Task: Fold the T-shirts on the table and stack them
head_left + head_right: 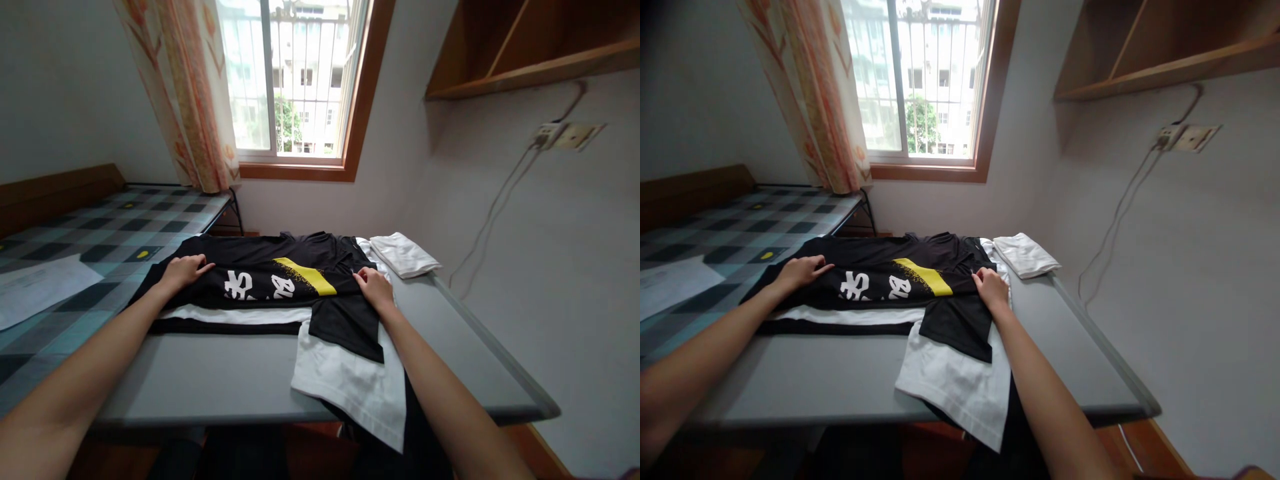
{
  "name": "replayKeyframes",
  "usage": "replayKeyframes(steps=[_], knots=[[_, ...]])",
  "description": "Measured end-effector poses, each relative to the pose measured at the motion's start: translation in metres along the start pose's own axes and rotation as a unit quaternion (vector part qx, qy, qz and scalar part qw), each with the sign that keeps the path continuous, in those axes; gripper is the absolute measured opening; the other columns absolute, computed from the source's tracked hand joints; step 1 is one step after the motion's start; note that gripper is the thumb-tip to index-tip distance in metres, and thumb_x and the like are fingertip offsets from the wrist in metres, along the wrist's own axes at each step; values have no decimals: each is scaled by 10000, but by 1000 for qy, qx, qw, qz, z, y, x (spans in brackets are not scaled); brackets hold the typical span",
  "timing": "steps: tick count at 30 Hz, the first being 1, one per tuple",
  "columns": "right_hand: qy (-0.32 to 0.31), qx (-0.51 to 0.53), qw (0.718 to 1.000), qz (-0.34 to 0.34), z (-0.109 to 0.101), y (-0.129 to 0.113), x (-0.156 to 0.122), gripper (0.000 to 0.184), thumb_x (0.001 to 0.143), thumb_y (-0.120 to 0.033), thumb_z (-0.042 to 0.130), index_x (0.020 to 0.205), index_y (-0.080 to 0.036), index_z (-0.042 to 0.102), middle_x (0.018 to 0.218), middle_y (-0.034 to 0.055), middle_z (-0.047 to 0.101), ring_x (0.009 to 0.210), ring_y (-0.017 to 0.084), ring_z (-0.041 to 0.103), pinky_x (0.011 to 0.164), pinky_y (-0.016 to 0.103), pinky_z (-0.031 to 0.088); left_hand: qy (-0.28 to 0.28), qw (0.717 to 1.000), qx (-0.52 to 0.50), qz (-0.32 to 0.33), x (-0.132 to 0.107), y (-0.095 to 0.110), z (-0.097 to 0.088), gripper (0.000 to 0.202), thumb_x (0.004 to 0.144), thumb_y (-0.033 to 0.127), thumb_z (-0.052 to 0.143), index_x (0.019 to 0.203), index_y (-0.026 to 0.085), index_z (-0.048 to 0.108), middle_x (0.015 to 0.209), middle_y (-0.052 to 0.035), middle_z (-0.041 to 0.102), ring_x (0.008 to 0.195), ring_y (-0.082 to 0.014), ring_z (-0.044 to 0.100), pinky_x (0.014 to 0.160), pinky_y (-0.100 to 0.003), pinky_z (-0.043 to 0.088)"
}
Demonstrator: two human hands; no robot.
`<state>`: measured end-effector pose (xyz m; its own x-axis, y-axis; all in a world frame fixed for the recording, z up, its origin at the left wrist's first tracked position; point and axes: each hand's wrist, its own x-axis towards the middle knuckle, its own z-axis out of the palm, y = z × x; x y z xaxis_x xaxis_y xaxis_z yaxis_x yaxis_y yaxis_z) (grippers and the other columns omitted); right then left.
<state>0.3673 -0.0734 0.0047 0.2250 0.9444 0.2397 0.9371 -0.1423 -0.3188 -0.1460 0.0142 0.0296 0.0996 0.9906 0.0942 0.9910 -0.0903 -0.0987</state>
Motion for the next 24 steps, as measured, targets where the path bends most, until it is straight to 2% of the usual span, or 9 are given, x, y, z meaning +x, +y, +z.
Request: replayKeyframes(steps=[4, 8, 12, 15, 19, 22, 24], knots=[[2, -2, 1000, -5, 0, 0, 0, 229, 939, -388, 523, 905, -219, 675, 986, 67, 714, 890, 210, 649, 683, 276, 400, -16, 999, 35, 9, -4, -10, -5, 557, 910, 576, 259, 974, 187, 652, 981, -134, 719, 937, -305, 650, 791, -364, 416], [1, -3, 1000, -5, -1, -1, -1, 232, 941, -390, 516, 899, -220, 669, 980, 67, 716, 891, 212, 651, 672, 271, 394, -2, 998, 58, -5, -12, -32, -14, 419, 908, 439, 337, 1055, 199, 647, 1117, -93, 686, 1027, -266, 598, 862, -358, 383], [1, -3, 1000, -6, 0, -1, -1, 232, 941, -389, 508, 900, -220, 660, 983, 61, 717, 883, 213, 655, 655, 268, 381, -22, 998, 34, -41, -17, -55, -17, 311, 833, 368, 491, 1051, 219, 657, 1099, -24, 679, 1015, -207, 575, 850, -283, 370], [0, -4, 1000, -7, 1, 0, 0, 239, 941, -396, 504, 892, -220, 658, 969, 61, 717, 873, 214, 655, 649, 268, 376, -17, 999, -1, -37, -17, -65, -15, 270, 835, 321, 502, 1029, 222, 662, 1123, 2, 667, 1021, -163, 567, 825, -221, 365], [-1, -4, 1000, -10, 2, 1, 1, 243, 940, -401, 502, 896, -221, 660, 966, 65, 716, 867, 211, 655, 650, 269, 379, 38, 997, 22, -68, -16, -60, -15, 306, 907, 312, 435, 1108, 228, 649, 1222, -40, 620, 1062, -172, 542, 852, -253, 361], [3, -10, 1000, -13, 1, 1, 0, 242, 941, -396, 498, 906, -221, 661, 976, 68, 715, 873, 213, 654, 656, 272, 384, -10, 994, 74, -85, -14, -44, -19, 299, 897, 292, 460, 1112, 252, 664, 1217, -52, 624, 1062, -210, 523, 888, -333, 353], [3, -14, 1000, -12, 1, 0, 0, 241, 942, -394, 496, 908, -222, 660, 978, 67, 714, 875, 216, 654, 656, 274, 384, -10, 992, 103, -72, -11, -28, -24, 303, 876, 245, 470, 1095, 243, 680, 1188, -63, 634, 1077, -234, 505, 910, -377, 343]])
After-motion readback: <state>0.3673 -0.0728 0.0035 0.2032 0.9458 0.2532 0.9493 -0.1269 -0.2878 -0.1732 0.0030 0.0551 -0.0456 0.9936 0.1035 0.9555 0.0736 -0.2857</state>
